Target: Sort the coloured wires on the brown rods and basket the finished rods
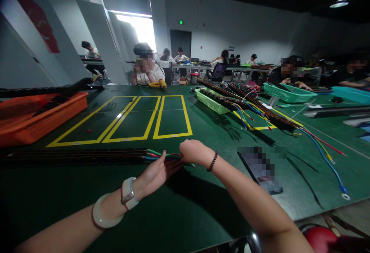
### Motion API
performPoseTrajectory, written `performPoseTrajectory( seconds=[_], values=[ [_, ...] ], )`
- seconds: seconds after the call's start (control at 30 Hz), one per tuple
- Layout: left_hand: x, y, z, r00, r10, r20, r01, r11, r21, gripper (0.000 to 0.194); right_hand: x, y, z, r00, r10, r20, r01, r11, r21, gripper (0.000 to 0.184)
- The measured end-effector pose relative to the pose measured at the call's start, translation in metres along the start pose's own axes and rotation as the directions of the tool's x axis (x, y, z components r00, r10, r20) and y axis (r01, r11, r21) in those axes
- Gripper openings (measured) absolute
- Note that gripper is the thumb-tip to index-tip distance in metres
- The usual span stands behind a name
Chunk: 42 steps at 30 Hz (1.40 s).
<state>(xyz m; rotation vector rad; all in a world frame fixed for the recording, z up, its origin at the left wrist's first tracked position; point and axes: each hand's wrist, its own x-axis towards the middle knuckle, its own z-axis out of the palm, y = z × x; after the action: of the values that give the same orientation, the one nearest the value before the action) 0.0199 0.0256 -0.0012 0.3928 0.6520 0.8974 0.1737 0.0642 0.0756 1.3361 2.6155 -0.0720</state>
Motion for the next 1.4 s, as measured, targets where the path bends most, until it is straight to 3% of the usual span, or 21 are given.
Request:
performPoseTrajectory(
  seconds=[0.27,0.47,0.57,0.87,1.03,1.2,1.4],
  values=[
    [-0.001,-0.001,0.001,0.999,0.044,0.019,-0.044,0.999,0.0,0.032,0.01,0.014,0.003,0.991,0.06,-0.117,-0.064,0.997,-0.033,0.02],
    [0.001,0.001,-0.001,1.0,0.011,-0.001,-0.011,1.0,0.007,0.029,0.032,0.023,0.027,0.964,0.055,-0.262,-0.079,0.994,-0.08,0.021],
    [0.002,0.002,0.0,1.0,0.014,0.004,-0.014,1.0,-0.021,0.026,0.043,0.032,0.041,0.939,0.041,-0.34,-0.06,0.997,-0.047,0.022],
    [-0.001,0.004,0.004,1.0,0.002,-0.029,-0.002,1.0,-0.011,0.031,0.056,0.052,0.06,0.916,-0.027,-0.4,0.049,0.998,0.045,0.023],
    [0.001,0.003,0.002,1.0,0.004,-0.004,-0.004,1.0,-0.002,0.034,0.051,0.054,0.051,0.949,-0.031,-0.313,0.063,0.993,0.095,0.025],
    [0.002,0.003,0.0,1.0,0.002,0.009,-0.002,1.0,-0.007,0.035,0.04,0.05,0.03,0.985,0.031,-0.168,0.014,0.967,0.255,0.024],
    [0.002,0.003,-0.001,0.999,0.004,0.037,-0.004,1.0,-0.012,0.033,0.015,0.05,-0.002,0.989,-0.11,0.099,0.065,0.924,0.377,0.044]
  ],
)
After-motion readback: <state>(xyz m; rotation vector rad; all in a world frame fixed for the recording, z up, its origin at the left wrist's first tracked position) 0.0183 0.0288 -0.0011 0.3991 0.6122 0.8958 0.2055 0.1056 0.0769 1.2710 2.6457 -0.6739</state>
